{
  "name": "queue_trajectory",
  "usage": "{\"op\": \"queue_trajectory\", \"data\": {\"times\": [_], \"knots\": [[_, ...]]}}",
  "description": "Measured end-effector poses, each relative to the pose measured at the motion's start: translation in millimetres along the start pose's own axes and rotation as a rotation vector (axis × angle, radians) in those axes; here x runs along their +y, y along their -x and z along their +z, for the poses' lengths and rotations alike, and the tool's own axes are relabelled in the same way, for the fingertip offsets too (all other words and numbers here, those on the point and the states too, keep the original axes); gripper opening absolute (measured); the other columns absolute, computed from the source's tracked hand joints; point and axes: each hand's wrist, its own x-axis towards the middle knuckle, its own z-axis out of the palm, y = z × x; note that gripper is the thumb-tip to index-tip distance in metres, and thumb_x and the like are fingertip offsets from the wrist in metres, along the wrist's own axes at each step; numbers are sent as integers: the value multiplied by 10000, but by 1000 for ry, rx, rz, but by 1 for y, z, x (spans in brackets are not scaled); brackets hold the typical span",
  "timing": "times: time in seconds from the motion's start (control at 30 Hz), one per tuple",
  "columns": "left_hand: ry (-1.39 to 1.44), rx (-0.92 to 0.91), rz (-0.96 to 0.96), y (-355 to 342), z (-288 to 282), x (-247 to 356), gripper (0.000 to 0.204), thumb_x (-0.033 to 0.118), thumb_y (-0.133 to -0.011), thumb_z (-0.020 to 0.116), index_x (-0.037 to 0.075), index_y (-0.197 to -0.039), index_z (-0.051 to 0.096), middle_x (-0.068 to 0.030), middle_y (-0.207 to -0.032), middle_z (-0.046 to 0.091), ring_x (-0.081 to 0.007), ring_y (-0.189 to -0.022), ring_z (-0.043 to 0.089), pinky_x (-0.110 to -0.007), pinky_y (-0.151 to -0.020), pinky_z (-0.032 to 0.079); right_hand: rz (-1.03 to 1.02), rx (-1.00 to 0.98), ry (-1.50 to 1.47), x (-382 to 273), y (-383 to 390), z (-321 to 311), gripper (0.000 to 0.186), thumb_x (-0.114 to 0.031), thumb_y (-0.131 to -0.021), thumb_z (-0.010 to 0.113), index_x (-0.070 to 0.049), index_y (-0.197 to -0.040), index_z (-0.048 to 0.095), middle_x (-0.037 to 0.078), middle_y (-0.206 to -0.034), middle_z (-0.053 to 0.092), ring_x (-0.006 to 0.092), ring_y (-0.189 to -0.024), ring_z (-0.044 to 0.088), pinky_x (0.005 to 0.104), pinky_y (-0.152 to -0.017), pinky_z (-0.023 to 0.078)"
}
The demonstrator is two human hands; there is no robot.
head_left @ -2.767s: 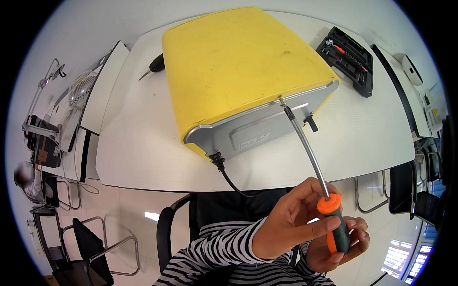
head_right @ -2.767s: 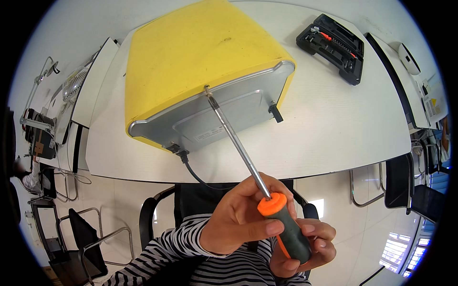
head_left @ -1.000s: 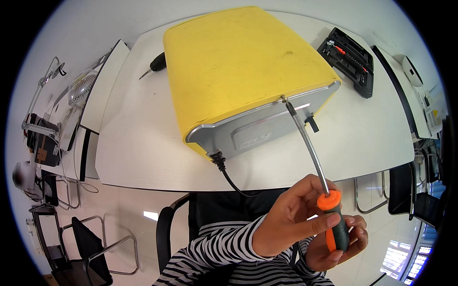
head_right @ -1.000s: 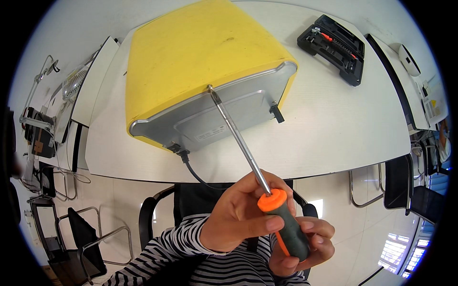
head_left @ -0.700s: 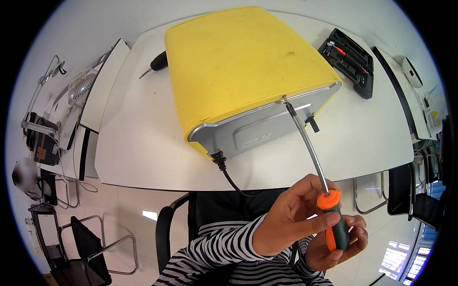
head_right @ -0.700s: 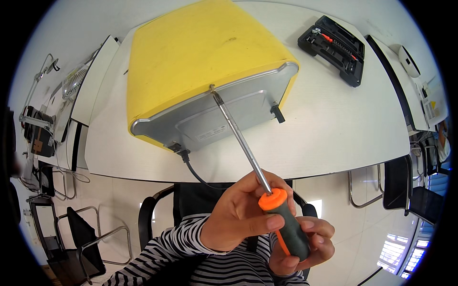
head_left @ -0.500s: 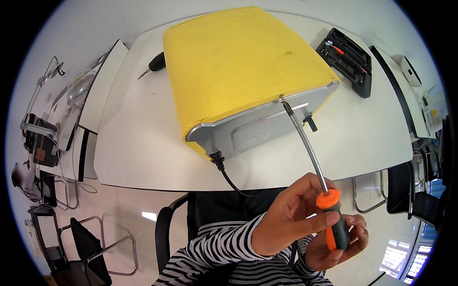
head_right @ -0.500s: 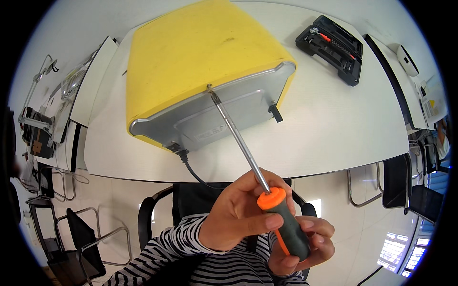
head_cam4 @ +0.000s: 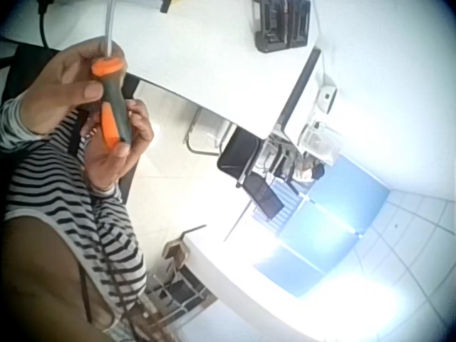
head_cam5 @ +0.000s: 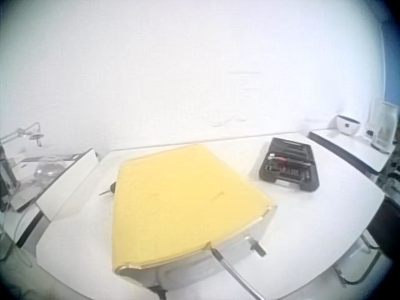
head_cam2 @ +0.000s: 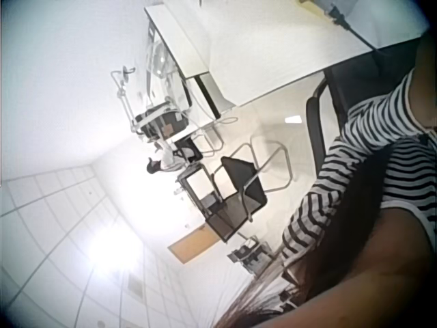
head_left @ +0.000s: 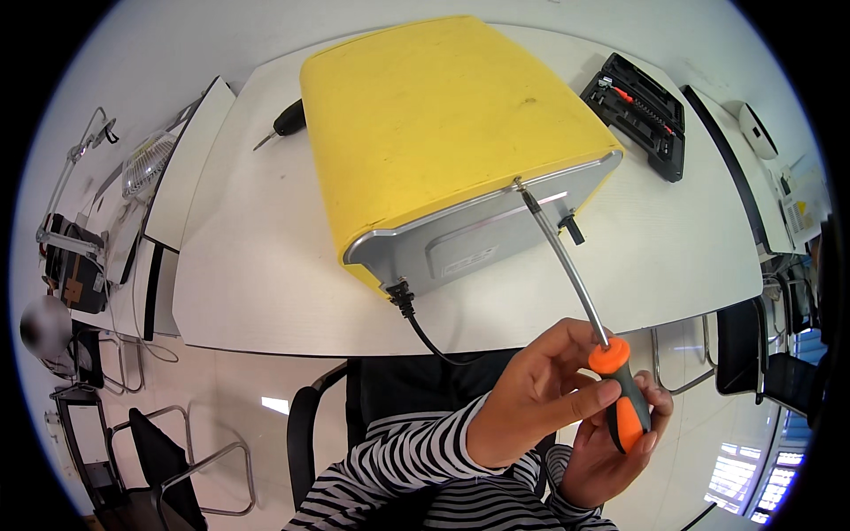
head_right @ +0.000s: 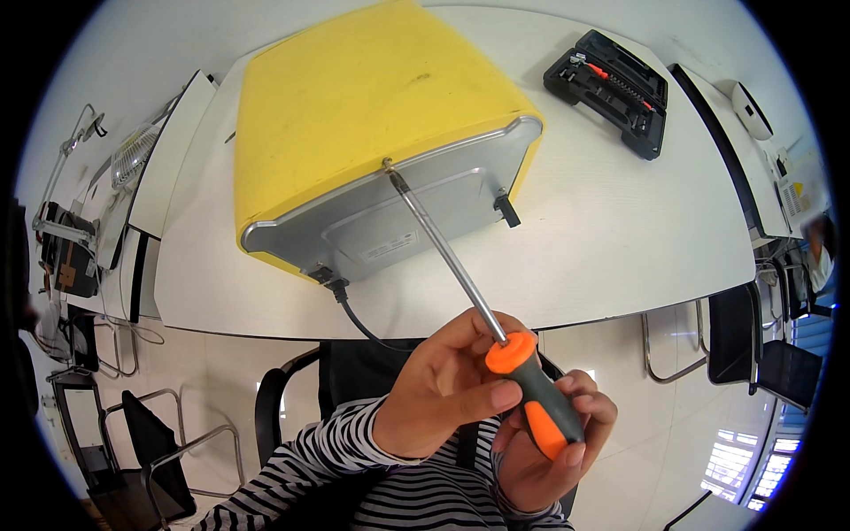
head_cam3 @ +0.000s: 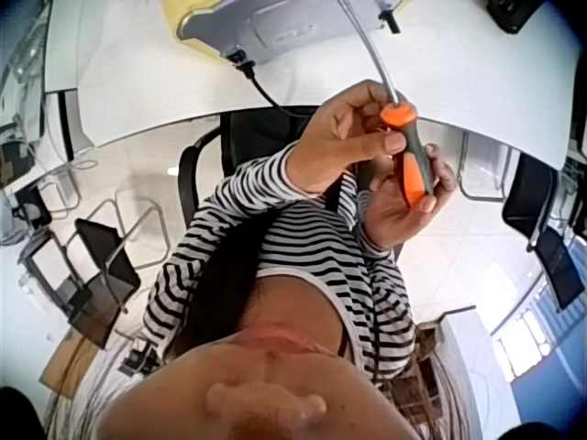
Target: The person uses a screwdriver to remove screws from the back panel of a yellow appliance. They rotate the device to access different screws and continue unscrewing them throughout the clip.
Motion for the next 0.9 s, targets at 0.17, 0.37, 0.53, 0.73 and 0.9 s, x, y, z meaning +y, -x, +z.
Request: {"op": "queue_trajectory", "data": {"times": [0.17, 0.37, 0.53, 0.73, 0.9], "knots": [[-151, -65, 0, -2, -6, 0, 300, 37, -803, 479, -11, -1087, 395, -96, -994, 463, -101, -719, 482, -211, -631, 422, 333, 5, -183, -2, -2, -10, 450, -363, -819, 422, -3, -1062, 304, 177, -1016, 371, 194, -657, 527, 218, -367, 474], [-256, -91, 10, -1, -14, -4, 294, 71, -815, 476, -22, -1086, 415, -107, -1039, 465, -108, -776, 491, -221, -652, 424, 367, -99, -82, -1, -2, -11, 448, -347, -844, 368, -11, -1126, 276, 124, -893, 471, 161, -707, 505, 200, -395, 447], [-314, -55, 133, -1, -16, -10, 302, 79, -801, 516, -8, -1084, 460, -65, -953, 492, -88, -771, 464, -187, -623, 411, 57, -231, 329, 2, -1, -16, 561, -401, -785, 487, 9, -1099, 269, 199, -935, 455, 195, -670, 545, 250, -451, 476], [-284, -55, 122, 0, -15, -12, 271, 100, -796, 528, -10, -1035, 465, -52, -909, 481, -84, -728, 460, -183, -570, 405, -138, -243, 561, 6, 0, -24, 568, -423, -777, 498, 22, -1065, 293, 177, -862, 478, 171, -541, 527, 226, -450, 433], [-371, -121, 197, -2, -19, -13, 284, 74, -807, 493, -21, -1068, 436, -73, -972, 492, -75, -742, 485, -195, -555, 426, 254, -324, 292, -1, -3, -23, 598, -506, -780, 431, 24, -1034, 322, 192, -894, 492, 173, -413, 500, 227, -387, 419]]}}
